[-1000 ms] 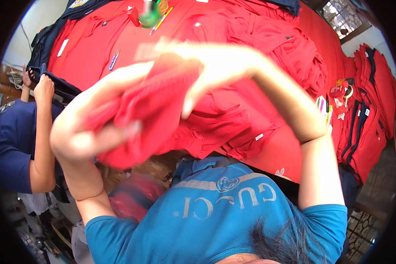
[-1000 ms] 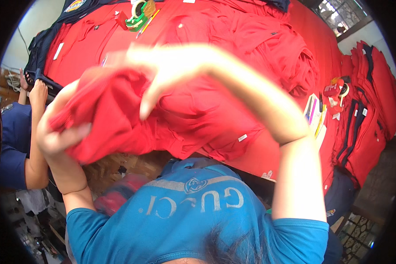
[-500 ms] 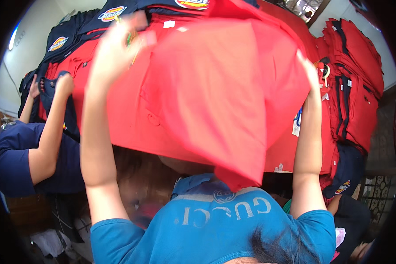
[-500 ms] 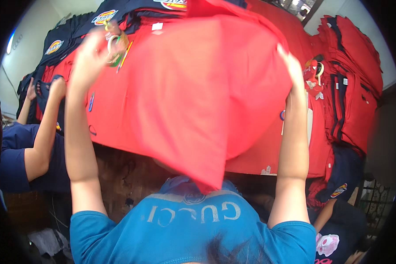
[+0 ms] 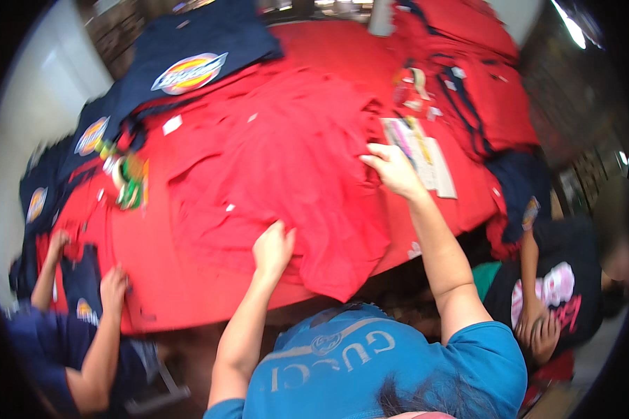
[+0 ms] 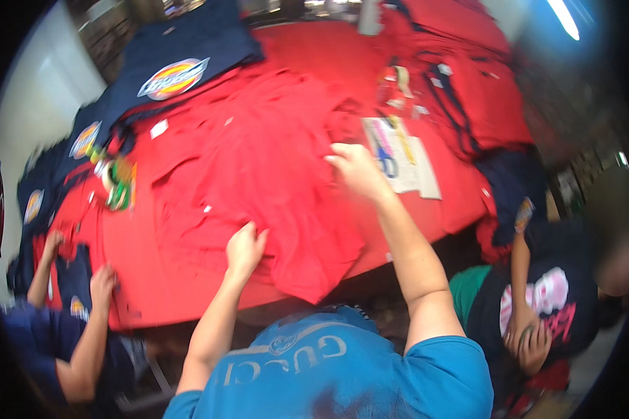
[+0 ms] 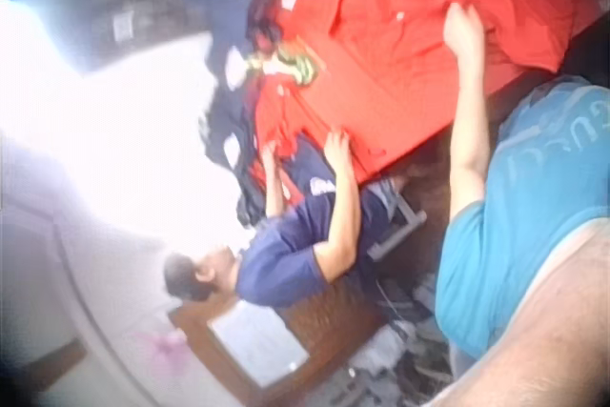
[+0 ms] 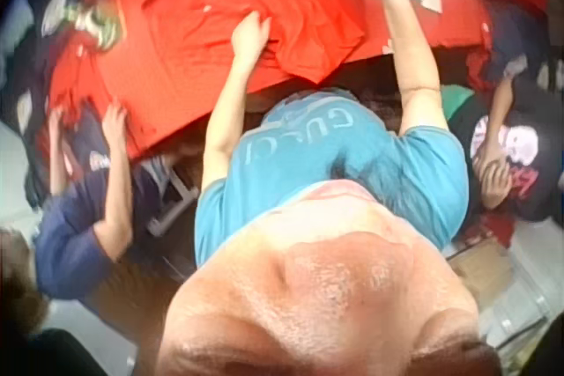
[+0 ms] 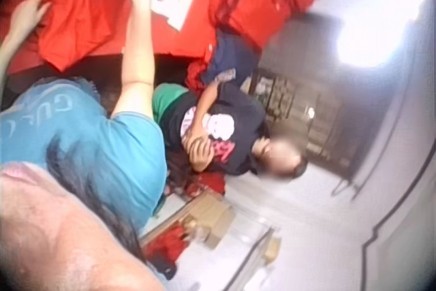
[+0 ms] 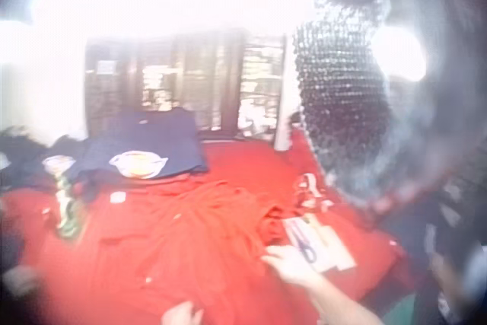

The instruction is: The person uses blue-handled scissors to cut tags off a stack of red shirts. They repeatedly pick up a shirt, snip the tag, and place the shirt back on the pile. Another person is visible in the background working on a separate stack of dark shirts.

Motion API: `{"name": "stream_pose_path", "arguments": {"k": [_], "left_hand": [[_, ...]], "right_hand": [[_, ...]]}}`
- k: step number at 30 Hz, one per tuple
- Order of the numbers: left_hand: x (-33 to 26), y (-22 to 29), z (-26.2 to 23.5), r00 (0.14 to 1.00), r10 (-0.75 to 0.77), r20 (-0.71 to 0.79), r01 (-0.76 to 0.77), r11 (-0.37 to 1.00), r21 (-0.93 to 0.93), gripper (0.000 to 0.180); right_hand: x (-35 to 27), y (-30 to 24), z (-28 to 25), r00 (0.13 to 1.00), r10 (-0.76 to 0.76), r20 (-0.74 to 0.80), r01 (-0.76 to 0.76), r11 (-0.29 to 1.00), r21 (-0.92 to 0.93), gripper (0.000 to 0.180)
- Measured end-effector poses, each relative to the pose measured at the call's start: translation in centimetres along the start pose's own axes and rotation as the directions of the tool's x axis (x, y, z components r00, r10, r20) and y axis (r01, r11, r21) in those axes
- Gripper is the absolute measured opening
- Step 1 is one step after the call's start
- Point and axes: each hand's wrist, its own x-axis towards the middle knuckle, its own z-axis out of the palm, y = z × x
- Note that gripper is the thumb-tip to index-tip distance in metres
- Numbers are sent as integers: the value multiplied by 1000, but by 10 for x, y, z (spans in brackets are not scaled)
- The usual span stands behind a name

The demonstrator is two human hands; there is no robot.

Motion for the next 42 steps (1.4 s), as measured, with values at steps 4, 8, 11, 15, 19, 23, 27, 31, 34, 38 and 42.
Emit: {"name": "stream_pose_path", "arguments": {"k": [4,8,11,15,19,23,27,31,34,38,42], "left_hand": [[-7,-24,-66,989,-110,104,151,684,-714,25],[-24,-60,-190,925,-357,-131,-20,299,-954,25],[22,-36,-208,982,-69,-174,-152,247,-957,32],[111,16,-191,939,326,-113,-189,214,-958,42],[152,98,-188,946,289,-145,-226,273,-935,45],[187,171,-202,939,207,-275,-329,308,-893,45],[305,242,-219,937,163,-310,-350,426,-834,46],[505,301,-232,874,208,-439,-484,447,-752,46],[556,394,-256,763,284,-581,-646,292,-706,45],[581,480,-173,845,329,-420,-515,296,-804,44],[536,511,-18,826,548,131,-296,620,-727,37]], "right_hand": [[-81,-13,-76,907,39,-419,68,969,239,24],[-194,-27,-160,793,-89,-602,550,528,647,28],[-218,-6,-204,726,-153,-670,680,297,670,18],[-216,67,-260,556,115,-824,535,708,460,15],[-218,143,-292,622,-63,-781,572,717,398,19],[-195,163,-325,629,-424,-652,757,525,389,33],[-23,171,-391,948,-184,-259,220,969,116,18],[148,195,-479,743,-36,-668,101,993,59,15],[220,228,-606,467,130,-875,387,860,334,19],[270,242,-669,293,187,-938,387,874,295,25],[282,270,-663,244,223,-944,319,901,295,34]]}}
